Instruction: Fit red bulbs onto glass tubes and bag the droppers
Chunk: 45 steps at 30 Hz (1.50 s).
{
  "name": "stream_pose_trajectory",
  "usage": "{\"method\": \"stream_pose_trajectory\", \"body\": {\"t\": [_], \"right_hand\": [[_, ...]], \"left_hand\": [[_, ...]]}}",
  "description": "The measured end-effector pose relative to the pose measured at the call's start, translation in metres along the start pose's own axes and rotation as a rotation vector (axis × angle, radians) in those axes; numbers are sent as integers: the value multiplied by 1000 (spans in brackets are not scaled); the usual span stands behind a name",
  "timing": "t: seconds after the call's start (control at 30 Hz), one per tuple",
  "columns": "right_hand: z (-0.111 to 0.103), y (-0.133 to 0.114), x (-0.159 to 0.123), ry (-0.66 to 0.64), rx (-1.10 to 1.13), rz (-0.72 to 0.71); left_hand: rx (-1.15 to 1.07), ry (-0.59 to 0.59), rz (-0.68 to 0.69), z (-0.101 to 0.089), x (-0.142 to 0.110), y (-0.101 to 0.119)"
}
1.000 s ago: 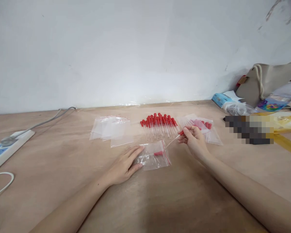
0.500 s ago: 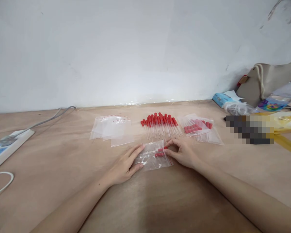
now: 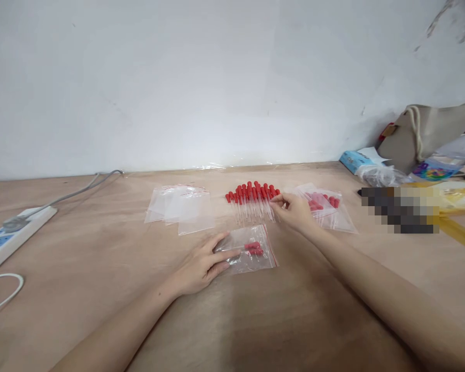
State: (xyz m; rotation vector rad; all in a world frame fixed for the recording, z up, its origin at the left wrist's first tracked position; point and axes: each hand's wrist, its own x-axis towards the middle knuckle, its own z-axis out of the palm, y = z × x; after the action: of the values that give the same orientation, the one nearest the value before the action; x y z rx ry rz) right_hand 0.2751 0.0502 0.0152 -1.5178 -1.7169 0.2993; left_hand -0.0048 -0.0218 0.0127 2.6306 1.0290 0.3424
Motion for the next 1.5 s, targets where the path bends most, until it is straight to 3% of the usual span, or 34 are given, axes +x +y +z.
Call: {"method": "stream_pose_trajectory", "body": {"t": [0.17,0.33,0.53,0.67,0.77,0.87,1.03,1.23,1.33,1.4,1.5], "right_hand": [[30,-15,40,56,-116,140],[51,-26,53,49,-222,289],[51,-25,61,41,-74,357],[34,-22,62,44,33,295],[12,-18,50,73,218,232],[-8,-13,22,85,655,225],[-11,-4,-28,123,899,320],[9,-5,-51,46,1005,411],[11,-9,-57,-63,1023,446],[9,-11,-60,-175,928,392],[4,-10,-61,-280,648,199]], "left_hand": [[43,-17,-9,-1,0,-1],[49,-9,5,-1,0,-1],[20,8,-2,-2,1,-1],[4,18,0,-2,1,0],[-28,36,-3,-2,0,-1],[-60,50,-14,-2,0,0],[-70,45,-30,-4,1,1],[-54,47,-24,-3,1,0],[-38,38,-31,-3,1,1],[-30,36,-37,-3,1,1],[-22,34,-46,-3,0,1]]}}
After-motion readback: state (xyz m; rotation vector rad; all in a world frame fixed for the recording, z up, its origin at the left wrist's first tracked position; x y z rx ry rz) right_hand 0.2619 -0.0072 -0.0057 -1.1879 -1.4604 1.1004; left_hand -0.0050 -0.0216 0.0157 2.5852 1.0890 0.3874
